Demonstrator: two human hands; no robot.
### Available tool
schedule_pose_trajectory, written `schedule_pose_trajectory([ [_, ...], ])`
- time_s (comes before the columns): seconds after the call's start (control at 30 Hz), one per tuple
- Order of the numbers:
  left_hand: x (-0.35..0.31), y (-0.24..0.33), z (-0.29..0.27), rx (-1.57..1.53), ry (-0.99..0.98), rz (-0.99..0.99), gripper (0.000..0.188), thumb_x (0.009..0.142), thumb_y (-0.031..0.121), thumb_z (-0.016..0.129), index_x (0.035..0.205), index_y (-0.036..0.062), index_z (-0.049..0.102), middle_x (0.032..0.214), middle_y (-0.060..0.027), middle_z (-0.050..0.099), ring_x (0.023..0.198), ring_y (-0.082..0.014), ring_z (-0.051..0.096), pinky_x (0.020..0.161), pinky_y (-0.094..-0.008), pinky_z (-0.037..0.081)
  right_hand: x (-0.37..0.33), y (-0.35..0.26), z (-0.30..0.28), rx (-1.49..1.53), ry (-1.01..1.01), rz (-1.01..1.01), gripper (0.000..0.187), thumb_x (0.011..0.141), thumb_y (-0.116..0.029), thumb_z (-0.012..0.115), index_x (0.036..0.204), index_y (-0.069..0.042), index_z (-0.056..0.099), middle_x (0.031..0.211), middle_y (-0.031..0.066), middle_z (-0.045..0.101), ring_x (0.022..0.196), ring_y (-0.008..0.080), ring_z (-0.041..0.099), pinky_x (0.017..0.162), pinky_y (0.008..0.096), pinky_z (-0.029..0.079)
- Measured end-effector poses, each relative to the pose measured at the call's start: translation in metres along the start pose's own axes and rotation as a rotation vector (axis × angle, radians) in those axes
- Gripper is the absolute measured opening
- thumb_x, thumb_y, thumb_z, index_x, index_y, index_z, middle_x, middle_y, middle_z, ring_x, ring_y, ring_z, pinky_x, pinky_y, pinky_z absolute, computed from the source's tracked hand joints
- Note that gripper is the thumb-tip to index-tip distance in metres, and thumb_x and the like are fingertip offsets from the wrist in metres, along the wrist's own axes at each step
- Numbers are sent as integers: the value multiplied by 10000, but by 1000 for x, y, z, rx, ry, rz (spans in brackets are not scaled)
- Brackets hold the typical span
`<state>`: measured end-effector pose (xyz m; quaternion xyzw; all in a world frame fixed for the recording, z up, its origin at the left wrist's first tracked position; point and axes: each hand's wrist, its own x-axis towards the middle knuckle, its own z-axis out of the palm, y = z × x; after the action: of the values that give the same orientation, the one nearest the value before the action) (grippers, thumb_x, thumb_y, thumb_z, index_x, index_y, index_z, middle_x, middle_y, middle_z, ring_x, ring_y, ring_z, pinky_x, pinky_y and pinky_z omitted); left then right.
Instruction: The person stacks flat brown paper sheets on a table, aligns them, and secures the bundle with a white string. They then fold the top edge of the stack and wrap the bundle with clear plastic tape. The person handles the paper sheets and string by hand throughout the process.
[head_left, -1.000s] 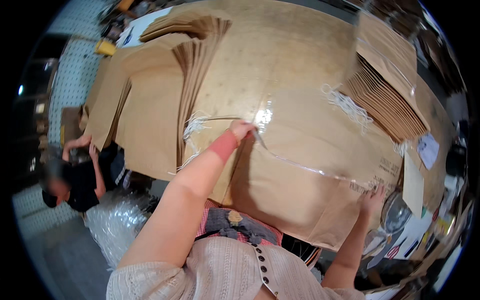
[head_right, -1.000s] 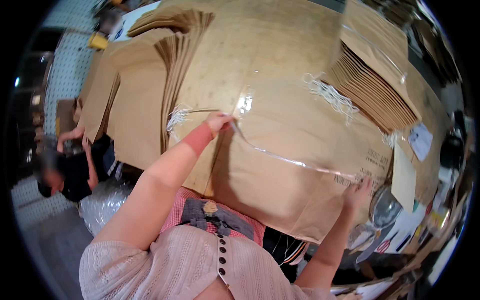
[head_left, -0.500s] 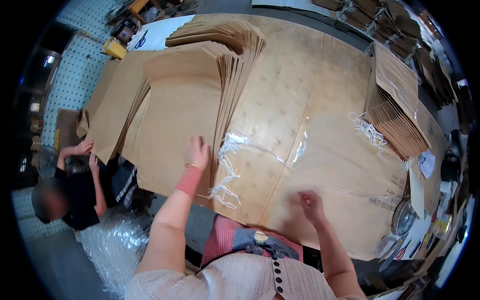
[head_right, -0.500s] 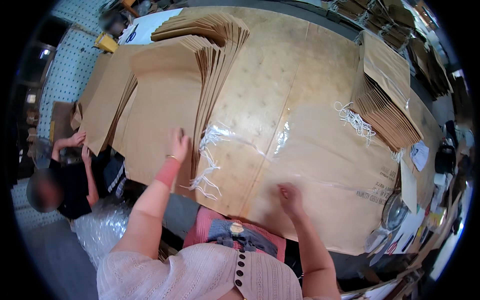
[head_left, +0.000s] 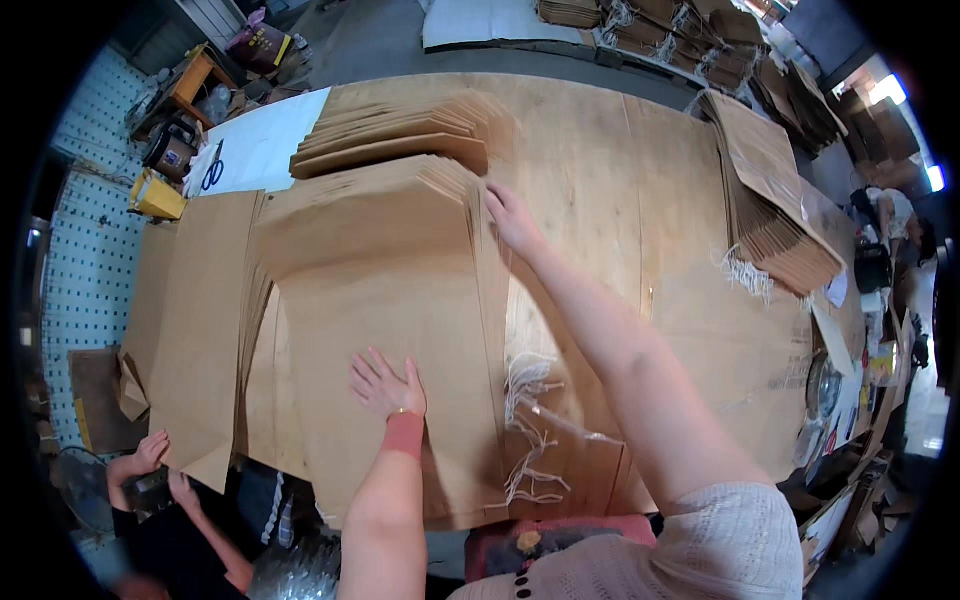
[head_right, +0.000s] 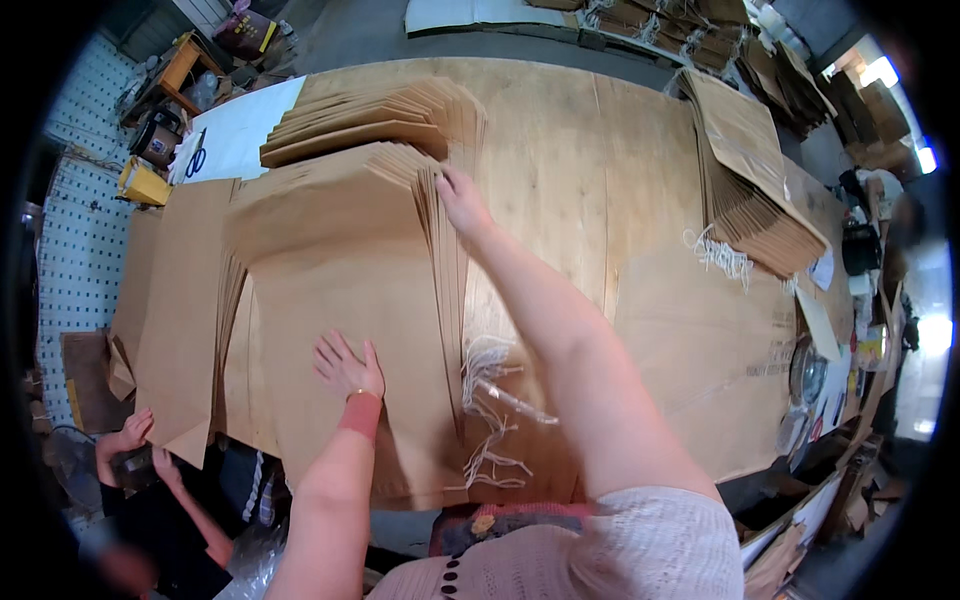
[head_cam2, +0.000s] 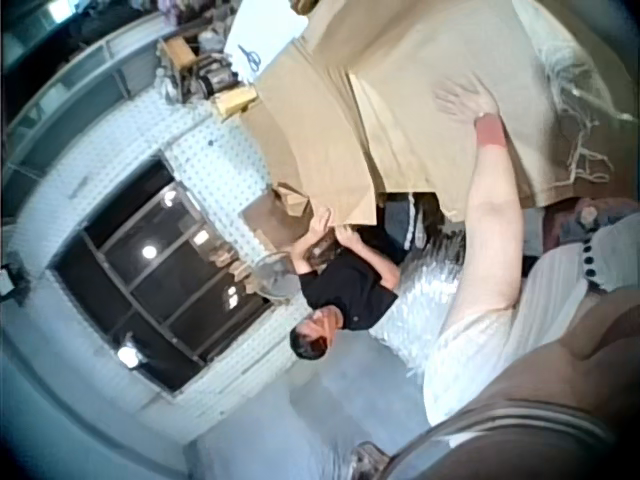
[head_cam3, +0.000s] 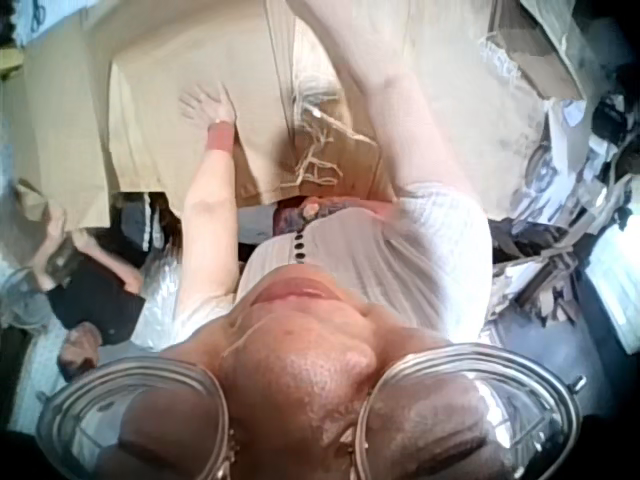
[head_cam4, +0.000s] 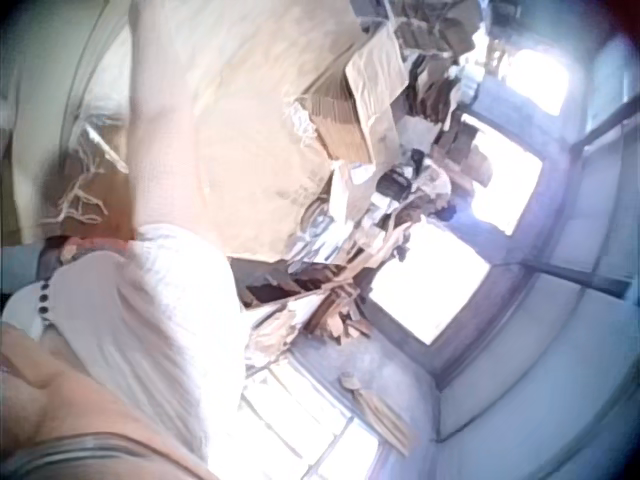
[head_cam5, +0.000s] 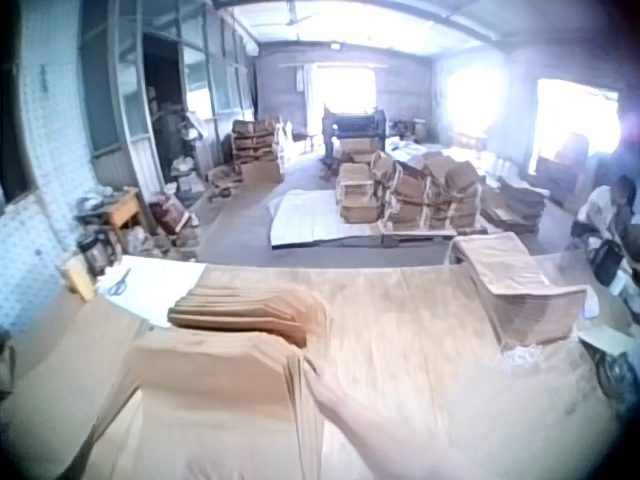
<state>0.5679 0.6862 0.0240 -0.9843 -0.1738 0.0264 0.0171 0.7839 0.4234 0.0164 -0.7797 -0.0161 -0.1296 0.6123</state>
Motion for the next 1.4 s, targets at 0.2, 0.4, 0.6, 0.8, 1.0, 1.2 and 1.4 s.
schedule_pose_trajectory([
  [0.2,4,-6,9,-8,37,36,750,861,514,445,1445,106,210,1482,-209,183,1359,-378,177,1082,-556,119,96,33,16,-473,-252,331,507,926,-394,405,1045,56,606,991,287,606,1005,402,569,878,409,438],
  [0.4,2,-16,5,16,46,10,753,850,496,470,1440,101,222,1471,-210,206,1352,-384,185,1077,-561,124,71,-16,22,268,-236,857,498,897,-448,489,1108,-13,609,1009,148,665,924,276,637,806,367,499],
  [0.6,1,-11,12,22,47,4,741,849,495,467,1435,102,242,1477,-198,204,1355,-376,184,1083,-552,115,-109,-24,8,704,-424,867,538,847,-403,603,1217,-21,519,1111,93,615,987,189,591,832,318,482],
  [0.8,-1,-5,13,18,80,3,737,844,502,471,1427,100,265,1477,-189,213,1360,-358,183,1086,-546,113,-200,-53,37,290,-320,897,540,735,-168,754,1122,122,513,1003,177,619,896,214,600,746,357,505],
  [1.0,2,-42,-19,-280,-43,144,710,857,453,510,1405,57,292,1446,-214,269,1347,-368,215,1091,-495,171,-193,-105,37,430,-165,816,256,752,-99,726,839,74,559,744,127,611,594,154,575,467,300,458],
  [1.2,-71,-114,-84,-857,-139,166,708,840,273,602,1361,-80,277,1391,-264,333,1320,-379,273,1100,-416,214,-134,-268,-28,-195,-385,704,405,731,-145,722,485,-37,419,467,55,459,379,108,434,323,307,312],
  [1.4,-247,-24,-82,-1359,-651,531,876,767,186,667,1388,-116,128,1418,-315,226,1348,-396,219,1113,-394,178,-150,-377,-116,-558,-499,239,377,705,-212,699,537,34,467,482,124,474,467,193,517,448,370,416],
])
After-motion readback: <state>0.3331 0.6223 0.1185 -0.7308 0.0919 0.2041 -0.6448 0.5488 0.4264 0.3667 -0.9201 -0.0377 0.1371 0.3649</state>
